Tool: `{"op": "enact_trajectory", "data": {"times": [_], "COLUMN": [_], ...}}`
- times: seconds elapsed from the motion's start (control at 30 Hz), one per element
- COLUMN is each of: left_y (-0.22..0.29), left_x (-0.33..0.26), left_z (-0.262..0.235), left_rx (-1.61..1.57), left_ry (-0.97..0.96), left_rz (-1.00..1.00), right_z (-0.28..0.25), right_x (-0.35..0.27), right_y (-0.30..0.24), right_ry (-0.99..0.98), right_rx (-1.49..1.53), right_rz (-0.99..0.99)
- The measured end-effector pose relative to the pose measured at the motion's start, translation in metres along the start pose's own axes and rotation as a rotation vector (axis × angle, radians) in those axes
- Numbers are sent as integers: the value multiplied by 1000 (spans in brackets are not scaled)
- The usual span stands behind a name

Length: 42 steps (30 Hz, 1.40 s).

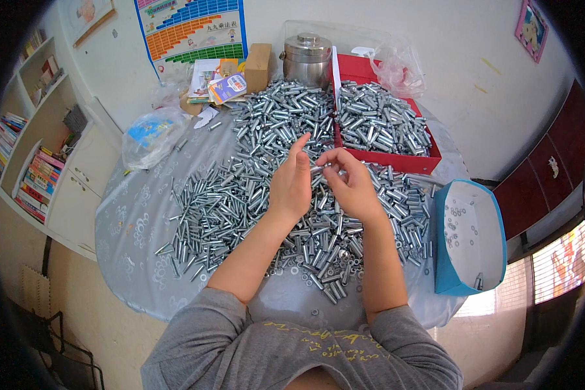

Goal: The person sits at a table covered with a large pile of metal fasteners. They repeatedly pick up a cylindrical metal piece and a small washer, insert the washer into the cylinder, and place the assembled unit into a blue container. The person continues this repetitive assembly process throughout the video.

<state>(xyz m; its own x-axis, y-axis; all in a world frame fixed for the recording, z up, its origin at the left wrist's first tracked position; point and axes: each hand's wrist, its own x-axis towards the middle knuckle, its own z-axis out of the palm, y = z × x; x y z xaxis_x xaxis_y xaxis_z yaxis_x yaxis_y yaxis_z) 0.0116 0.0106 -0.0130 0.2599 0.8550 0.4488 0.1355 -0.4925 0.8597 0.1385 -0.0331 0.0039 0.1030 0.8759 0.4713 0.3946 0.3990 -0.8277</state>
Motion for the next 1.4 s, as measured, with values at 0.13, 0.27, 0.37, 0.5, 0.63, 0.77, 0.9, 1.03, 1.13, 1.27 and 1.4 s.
{"op": "enact_trajectory", "data": {"times": [0.13,0.27,0.37,0.5,0.63,0.77,0.9,1.03,1.13,1.27,1.4], "left_y": [6,8,5,4,8,6,11,9,7,5,6], "left_x": [-1,-1,-2,-2,-2,-2,-2,-2,-2,-3,-3], "left_z": [-3,-4,-2,-1,0,-1,-1,0,2,2,4], "left_rx": [32,88,103,96,119,135,150,160,154,137,167], "left_ry": [-47,-123,-97,-74,-92,-61,-104,-96,-93,-87,-69], "left_rz": [-12,-70,-48,-25,-38,9,-32,-20,-17,7,14], "right_z": [1,2,0,-3,3,-5,-6,3,-1,-1,-7], "right_x": [1,0,0,1,0,3,3,3,1,-1,0], "right_y": [3,-1,-4,3,4,17,9,23,10,12,2], "right_ry": [18,11,9,-54,89,-205,-158,-60,-7,-37,-111], "right_rx": [169,136,90,101,288,245,303,205,259,272,231], "right_rz": [165,148,130,114,93,205,250,10,150,219,363]}}
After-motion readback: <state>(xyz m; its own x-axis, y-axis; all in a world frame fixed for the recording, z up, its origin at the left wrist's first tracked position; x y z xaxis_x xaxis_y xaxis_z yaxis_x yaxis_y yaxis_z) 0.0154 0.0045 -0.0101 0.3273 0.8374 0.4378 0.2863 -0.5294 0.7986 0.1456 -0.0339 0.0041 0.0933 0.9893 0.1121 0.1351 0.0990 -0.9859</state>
